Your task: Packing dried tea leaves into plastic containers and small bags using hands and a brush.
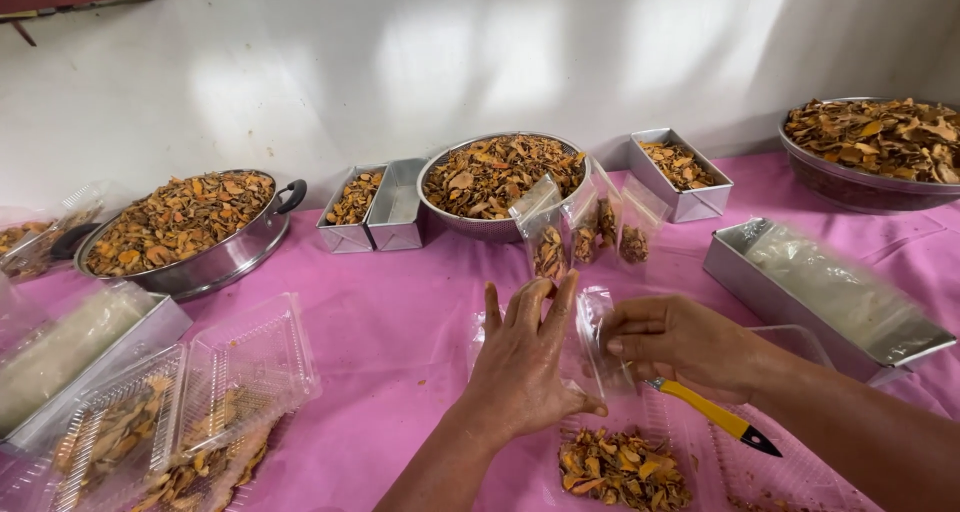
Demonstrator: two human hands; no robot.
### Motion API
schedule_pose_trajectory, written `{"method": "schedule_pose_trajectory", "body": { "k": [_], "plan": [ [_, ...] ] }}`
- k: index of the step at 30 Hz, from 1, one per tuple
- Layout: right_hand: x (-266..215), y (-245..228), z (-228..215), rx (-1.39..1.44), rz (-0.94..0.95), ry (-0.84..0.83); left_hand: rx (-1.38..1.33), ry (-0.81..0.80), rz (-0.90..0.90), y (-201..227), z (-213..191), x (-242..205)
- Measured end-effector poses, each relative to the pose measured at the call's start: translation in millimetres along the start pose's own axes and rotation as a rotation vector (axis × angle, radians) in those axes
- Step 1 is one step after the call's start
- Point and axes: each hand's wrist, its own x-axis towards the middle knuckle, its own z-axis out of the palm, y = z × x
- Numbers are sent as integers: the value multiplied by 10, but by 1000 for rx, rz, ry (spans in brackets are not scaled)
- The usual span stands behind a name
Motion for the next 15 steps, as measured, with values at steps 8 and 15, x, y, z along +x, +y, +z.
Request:
{"method": "schedule_pose_trajectory", "body": {
  "k": [8,15],
  "plan": [
    [59,37,92,23,-57,108,-62,-82,-6,67,-117,21],
    [26,-33,144,-15,-114,75,-135,-207,40,72,-234,23]
  ]
}}
